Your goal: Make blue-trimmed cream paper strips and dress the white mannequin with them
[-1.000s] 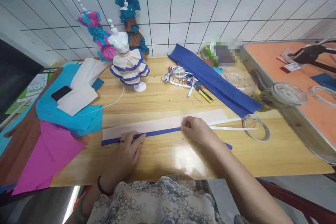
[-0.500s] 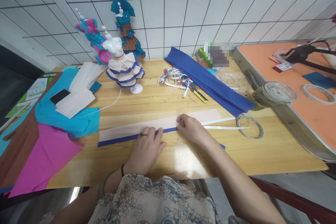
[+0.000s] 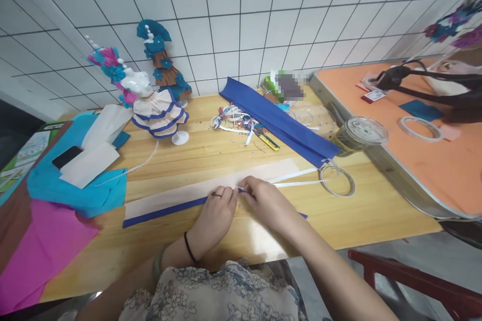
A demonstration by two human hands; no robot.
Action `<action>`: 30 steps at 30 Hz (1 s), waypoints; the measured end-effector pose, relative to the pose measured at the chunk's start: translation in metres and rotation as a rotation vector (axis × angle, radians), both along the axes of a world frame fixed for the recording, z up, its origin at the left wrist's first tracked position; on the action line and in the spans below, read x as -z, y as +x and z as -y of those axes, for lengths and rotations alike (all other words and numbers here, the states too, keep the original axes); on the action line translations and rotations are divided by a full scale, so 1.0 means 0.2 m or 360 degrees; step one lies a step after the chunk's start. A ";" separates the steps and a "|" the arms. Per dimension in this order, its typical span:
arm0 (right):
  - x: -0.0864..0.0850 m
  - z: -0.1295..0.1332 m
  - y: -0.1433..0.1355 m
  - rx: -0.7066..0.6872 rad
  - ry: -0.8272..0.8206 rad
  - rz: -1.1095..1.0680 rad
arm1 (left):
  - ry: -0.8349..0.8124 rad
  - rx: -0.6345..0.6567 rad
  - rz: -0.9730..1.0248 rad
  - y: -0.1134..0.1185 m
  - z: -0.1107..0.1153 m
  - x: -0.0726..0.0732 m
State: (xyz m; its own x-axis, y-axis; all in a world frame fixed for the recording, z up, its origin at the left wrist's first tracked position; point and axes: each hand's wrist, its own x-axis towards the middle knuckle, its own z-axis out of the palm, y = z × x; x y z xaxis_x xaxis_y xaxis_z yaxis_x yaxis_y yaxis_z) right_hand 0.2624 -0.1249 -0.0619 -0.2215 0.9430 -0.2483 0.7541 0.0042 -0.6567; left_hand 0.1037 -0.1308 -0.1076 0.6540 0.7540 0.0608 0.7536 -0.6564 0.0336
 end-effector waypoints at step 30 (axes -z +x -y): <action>0.16 -0.06 0.38 -0.0095 0.0406 0.0013 | -0.0010 0.0005 0.0112 -0.02 -0.03 0.05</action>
State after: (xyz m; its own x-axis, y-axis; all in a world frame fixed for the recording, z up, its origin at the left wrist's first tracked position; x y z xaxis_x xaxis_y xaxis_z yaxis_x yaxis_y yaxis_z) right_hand 0.3385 -0.1121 -0.0935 -0.2776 0.9607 -0.0063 0.7527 0.2135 -0.6228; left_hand 0.0999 -0.1247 -0.1180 0.6507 0.7525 0.1021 0.7472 -0.6584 0.0907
